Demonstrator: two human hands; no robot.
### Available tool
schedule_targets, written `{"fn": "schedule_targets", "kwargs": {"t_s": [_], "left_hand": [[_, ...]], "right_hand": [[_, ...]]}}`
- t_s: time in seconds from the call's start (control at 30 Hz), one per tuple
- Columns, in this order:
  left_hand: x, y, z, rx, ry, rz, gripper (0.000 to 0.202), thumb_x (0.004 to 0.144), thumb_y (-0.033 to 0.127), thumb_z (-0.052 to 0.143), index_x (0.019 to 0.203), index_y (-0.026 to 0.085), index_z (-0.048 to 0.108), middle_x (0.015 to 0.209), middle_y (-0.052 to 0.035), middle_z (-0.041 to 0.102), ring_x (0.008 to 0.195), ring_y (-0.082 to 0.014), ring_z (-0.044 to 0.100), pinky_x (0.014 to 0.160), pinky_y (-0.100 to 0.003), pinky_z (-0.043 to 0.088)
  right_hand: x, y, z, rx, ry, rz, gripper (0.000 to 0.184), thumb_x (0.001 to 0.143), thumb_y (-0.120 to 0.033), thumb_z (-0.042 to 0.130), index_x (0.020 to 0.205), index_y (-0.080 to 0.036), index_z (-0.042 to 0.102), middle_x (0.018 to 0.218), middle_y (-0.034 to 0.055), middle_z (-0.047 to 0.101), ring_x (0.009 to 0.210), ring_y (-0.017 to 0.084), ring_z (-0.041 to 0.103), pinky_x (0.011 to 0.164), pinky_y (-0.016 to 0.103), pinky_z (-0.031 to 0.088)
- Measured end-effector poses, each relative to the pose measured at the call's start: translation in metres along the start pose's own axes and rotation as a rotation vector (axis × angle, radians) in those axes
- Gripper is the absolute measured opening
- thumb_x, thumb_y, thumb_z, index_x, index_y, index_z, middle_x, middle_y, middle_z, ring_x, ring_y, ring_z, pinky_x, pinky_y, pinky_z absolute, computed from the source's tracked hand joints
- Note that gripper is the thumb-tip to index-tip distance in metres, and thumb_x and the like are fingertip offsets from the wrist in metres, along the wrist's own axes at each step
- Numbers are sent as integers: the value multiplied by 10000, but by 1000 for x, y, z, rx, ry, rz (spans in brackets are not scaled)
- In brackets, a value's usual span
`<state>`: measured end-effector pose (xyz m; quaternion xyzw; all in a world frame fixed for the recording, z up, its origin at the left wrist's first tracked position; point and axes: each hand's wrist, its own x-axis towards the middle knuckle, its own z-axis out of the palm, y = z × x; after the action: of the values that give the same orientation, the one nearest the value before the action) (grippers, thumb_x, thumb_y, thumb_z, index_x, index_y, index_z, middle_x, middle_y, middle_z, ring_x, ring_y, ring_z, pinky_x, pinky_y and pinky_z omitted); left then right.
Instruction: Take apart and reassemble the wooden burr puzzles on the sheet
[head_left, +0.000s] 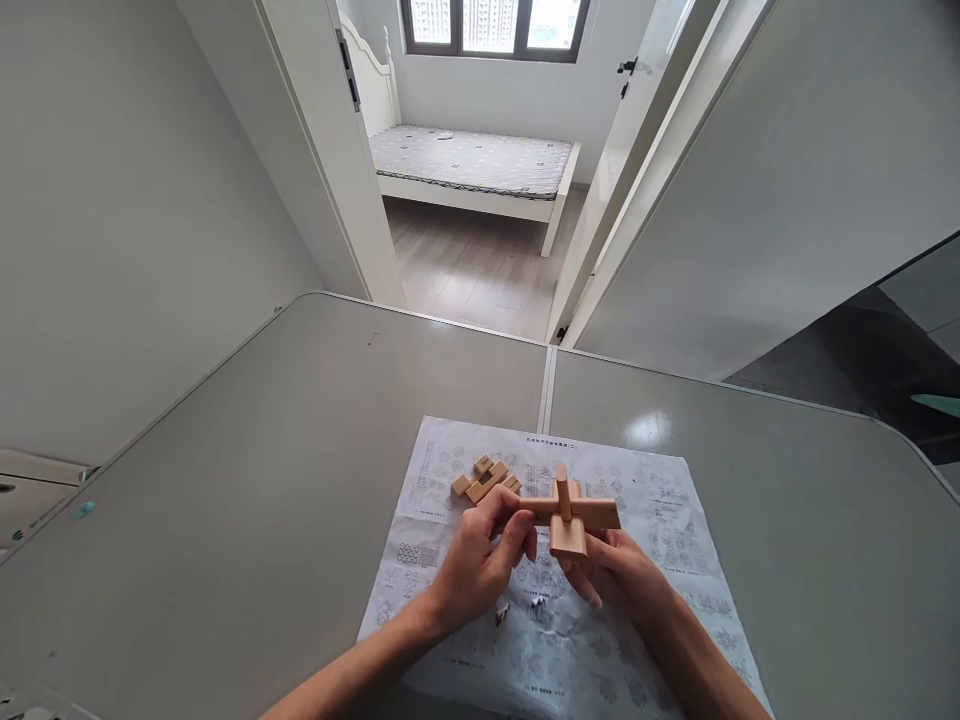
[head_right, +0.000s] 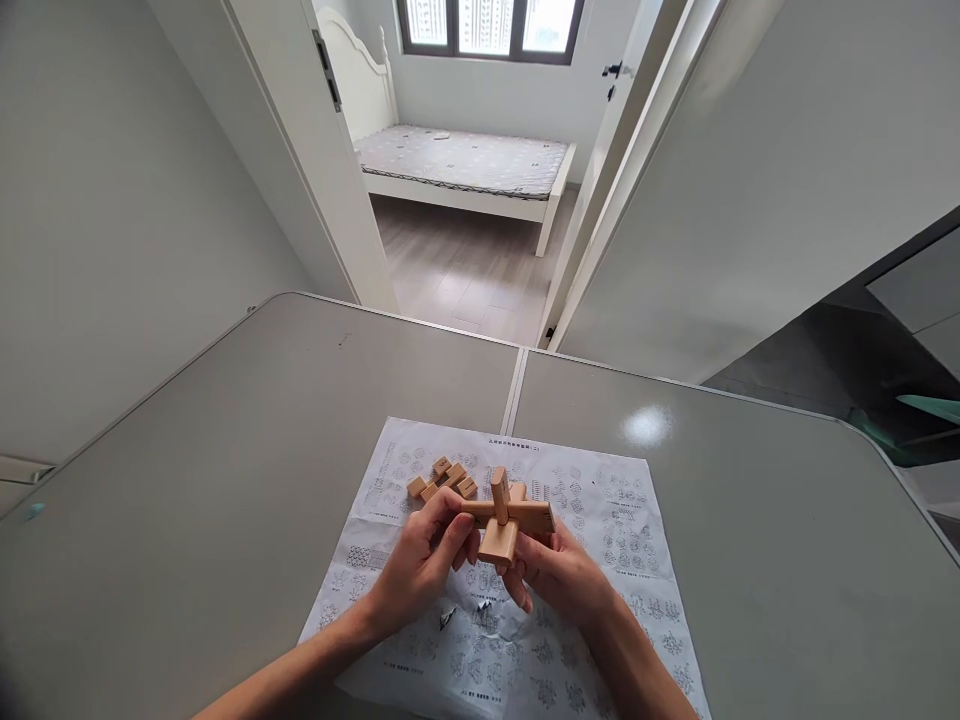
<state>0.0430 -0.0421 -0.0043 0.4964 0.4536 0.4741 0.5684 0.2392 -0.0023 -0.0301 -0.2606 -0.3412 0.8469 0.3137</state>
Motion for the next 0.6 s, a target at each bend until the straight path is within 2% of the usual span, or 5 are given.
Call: {"fn": "schedule_targets", "kwargs": {"t_s": [0.13,0.3,0.37,0.5,0.6], "left_hand": [[1,-1,0,-19,16,-16,405,1058,588,524,938,200,519,677,31,589,556,-102,451,541,-227,377],[3,0,-1,-2,14,-31,446,1067,582,507,1022,157,634,645,33,577,537,-103,463,527,-224,384],[3,-1,-1,17,-3,-19,471,1079,580,476,1074,145,656,657,22,593,537,-107,470,535,-232,397],[2,-1,1,35,-27,10,510,1089,573,450,1275,131,625,729,3,632,550,-107,469,580,-247,430],[1,-1,2,32,-34,6,494,1088,562,462,1285,136,617,747,2,630,565,-107,466,597,-250,430]], "right_hand": [[-1,2,2,-14,-9,7,466,832,-581,857,817,-131,737,719,47,683,401,86,542,403,218,463],[-1,3,2,-12,-76,14,463,860,-577,835,976,-134,764,806,77,739,435,100,584,416,217,485],[-1,2,1,10,-51,-2,438,871,-565,833,966,-143,766,817,80,746,431,89,572,411,208,478],[1,-1,0,74,151,-92,370,865,-517,862,934,-164,776,810,51,740,424,45,505,393,161,454],[4,-4,-3,180,355,-219,299,852,-454,897,955,-198,782,874,13,736,489,26,517,415,100,468]]}}
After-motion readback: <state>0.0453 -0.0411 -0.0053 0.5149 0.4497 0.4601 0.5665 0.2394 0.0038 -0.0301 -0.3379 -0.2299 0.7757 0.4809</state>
